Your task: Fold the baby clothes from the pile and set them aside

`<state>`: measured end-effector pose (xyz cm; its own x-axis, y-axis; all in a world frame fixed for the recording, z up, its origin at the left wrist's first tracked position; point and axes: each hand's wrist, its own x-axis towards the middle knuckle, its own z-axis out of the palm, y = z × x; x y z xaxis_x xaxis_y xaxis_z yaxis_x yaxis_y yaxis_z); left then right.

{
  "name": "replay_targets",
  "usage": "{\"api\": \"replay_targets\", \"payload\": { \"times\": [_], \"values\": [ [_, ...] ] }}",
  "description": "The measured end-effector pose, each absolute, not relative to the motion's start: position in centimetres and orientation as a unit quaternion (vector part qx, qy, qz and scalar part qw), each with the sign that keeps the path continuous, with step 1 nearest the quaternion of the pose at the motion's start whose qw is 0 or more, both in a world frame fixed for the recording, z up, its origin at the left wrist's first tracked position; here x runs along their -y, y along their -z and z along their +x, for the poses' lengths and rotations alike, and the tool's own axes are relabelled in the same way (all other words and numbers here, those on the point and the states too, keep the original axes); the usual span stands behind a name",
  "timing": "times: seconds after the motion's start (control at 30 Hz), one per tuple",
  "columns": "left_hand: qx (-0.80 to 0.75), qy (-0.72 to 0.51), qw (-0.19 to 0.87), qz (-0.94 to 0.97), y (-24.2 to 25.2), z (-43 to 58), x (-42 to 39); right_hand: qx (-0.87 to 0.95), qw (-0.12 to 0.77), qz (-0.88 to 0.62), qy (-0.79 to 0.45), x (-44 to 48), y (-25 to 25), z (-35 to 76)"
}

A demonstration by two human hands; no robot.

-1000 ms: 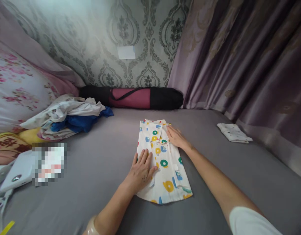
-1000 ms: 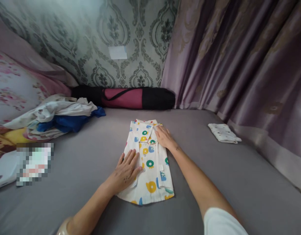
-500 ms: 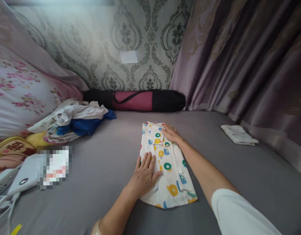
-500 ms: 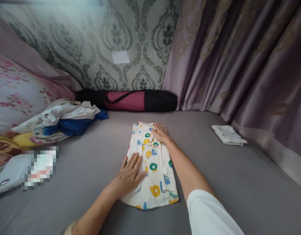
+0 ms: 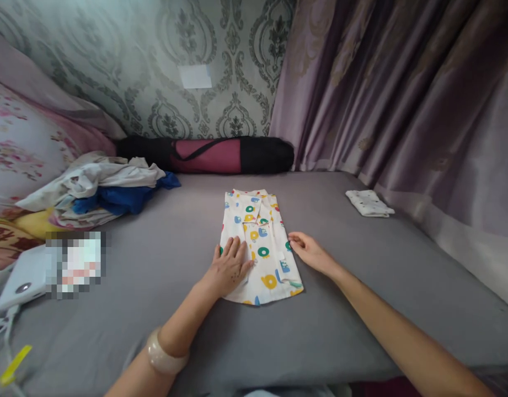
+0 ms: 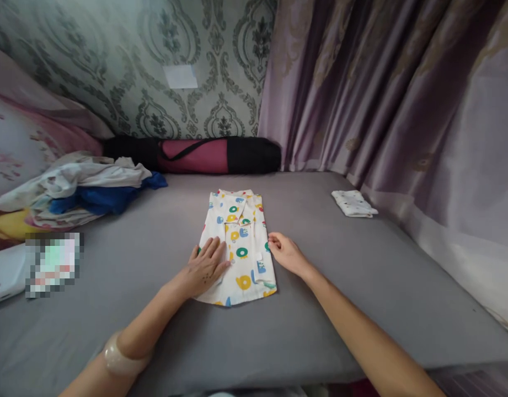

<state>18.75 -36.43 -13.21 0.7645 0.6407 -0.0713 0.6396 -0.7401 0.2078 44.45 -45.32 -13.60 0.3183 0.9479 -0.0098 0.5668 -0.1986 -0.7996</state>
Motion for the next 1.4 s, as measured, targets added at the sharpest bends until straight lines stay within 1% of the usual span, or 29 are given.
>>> {"api": "replay_targets", "payload": {
  "times": [0.13, 0.37, 0.5, 0.57, 0.67, 0.77, 0.87, 1.03, 1.17, 1.4],
  "values": [
    [-0.309, -0.019, 0.129, 0.942, 12.6, 16.8, 37.6, 0.516, 0.314, -0.747, -0.276, 48.9, 12.5, 43.0],
    [-0.248, -0.069, 0.156, 0.954, 11.8, 11.7, 39.0, 0.486, 0.265, -0.745, -0.372, 51.7, 11.5, 41.0],
    [-0.247, -0.08, 0.183, 0.948, 11.3, 10.1, 39.4, 0.517, 0.262, -0.719, -0.384, 52.8, 10.9, 40.2],
    [-0.244, -0.083, 0.198, 0.946, 11.2, 9.6, 39.5, 0.552, 0.247, -0.713, -0.356, 53.4, 10.8, 40.1],
    [-0.235, -0.075, 0.209, 0.946, 11.3, 9.2, 39.5, 0.606, 0.211, -0.713, -0.282, 53.9, 11.1, 40.4],
    [-0.222, -0.066, 0.207, 0.95, 11.4, 9.2, 39.1, 0.657, 0.19, -0.701, -0.203, 54.0, 11.5, 40.7],
    [-0.205, -0.067, 0.192, 0.957, 11.8, 9.3, 38.5, 0.676, 0.169, -0.701, -0.152, 53.5, 11.8, 40.9],
    [-0.201, -0.068, 0.153, 0.965, 12.1, 9.5, 37.7, 0.7, 0.178, -0.684, -0.104, 52.3, 12.2, 41.5],
    [-0.195, -0.066, 0.148, 0.967, 11.9, 9.7, 36.6, 0.744, 0.19, -0.637, -0.063, 51.0, 12.6, 43.0],
    [-0.156, -0.064, 0.128, 0.977, 12.2, 10.6, 33.9, 0.788, 0.172, -0.59, -0.044, 48.9, 13.2, 44.7]
  ]
}}
